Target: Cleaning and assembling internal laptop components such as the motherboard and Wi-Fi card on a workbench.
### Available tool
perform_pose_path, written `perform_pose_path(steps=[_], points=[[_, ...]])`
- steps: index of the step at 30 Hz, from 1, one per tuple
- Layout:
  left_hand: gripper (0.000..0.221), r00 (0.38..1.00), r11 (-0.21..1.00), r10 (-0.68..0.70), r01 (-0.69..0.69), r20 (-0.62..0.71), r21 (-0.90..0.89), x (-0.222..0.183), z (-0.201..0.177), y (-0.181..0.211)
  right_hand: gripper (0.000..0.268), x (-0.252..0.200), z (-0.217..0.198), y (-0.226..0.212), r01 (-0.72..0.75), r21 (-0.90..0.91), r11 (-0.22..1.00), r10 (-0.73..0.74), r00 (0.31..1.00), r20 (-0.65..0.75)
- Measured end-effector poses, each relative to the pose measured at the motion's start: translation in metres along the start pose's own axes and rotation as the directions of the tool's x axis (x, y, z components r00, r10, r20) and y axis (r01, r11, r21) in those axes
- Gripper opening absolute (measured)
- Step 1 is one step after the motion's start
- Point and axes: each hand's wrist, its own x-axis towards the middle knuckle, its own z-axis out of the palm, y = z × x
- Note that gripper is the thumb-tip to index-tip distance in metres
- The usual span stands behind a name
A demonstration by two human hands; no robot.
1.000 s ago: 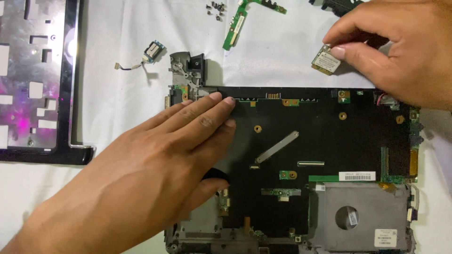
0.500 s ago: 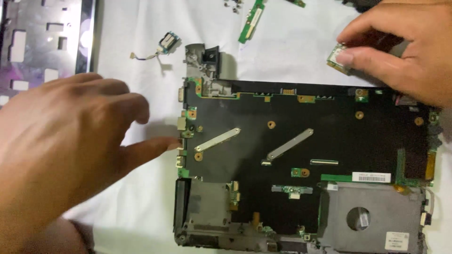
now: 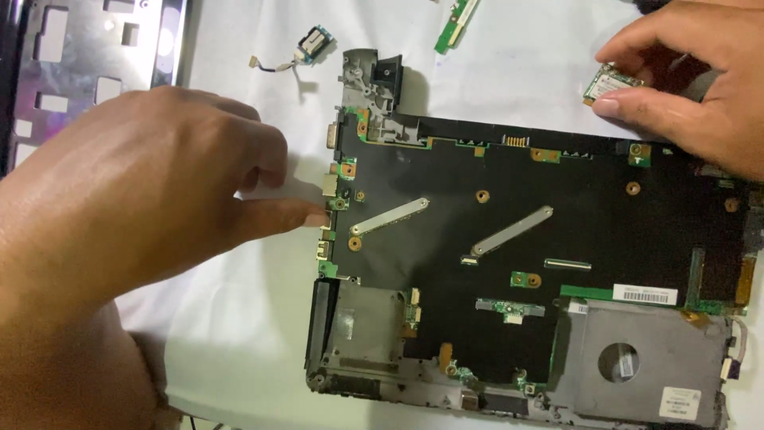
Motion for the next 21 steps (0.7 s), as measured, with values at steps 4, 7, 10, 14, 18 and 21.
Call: perform_pose_path(steps=[4, 7, 10, 14, 18, 21], points=[[0.058, 1.000, 1.000, -0.007, 0.007, -0.003, -0.005, 0.000, 0.000, 0.000, 0.034, 0.001, -0.002, -0.002, 0.052, 0.001, 0.999, -0.052, 0.999, -0.008], [0.058, 0.998, 0.999, -0.046, 0.046, 0.043, -0.015, -0.002, -0.007, 0.005, 0.035, 0.001, -0.001, 0.001, 0.054, -0.027, 0.998, -0.054, 0.998, -0.015], [0.057, 0.999, 0.998, -0.030, 0.031, 0.023, -0.046, -0.002, -0.005, 0.003, 0.035, 0.001, -0.002, -0.002, 0.030, -0.027, 0.999, -0.030, 1.000, -0.007], [0.057, 0.997, 0.998, -0.052, 0.054, 0.049, -0.042, -0.002, -0.008, 0.005, 0.037, 0.001, -0.001, 0.000, 0.065, -0.014, 0.998, -0.065, 0.997, -0.028], [0.054, 0.993, 0.994, -0.087, 0.092, 0.078, -0.065, -0.003, -0.013, 0.008, 0.037, 0.001, 0.001, 0.002, 0.049, -0.024, 0.999, -0.049, 0.999, -0.014], [0.056, 0.993, 0.992, -0.093, 0.099, 0.077, -0.078, -0.003, -0.011, 0.007, 0.037, 0.000, 0.002, 0.007, 0.068, -0.048, 0.997, -0.068, 0.998, -0.015]])
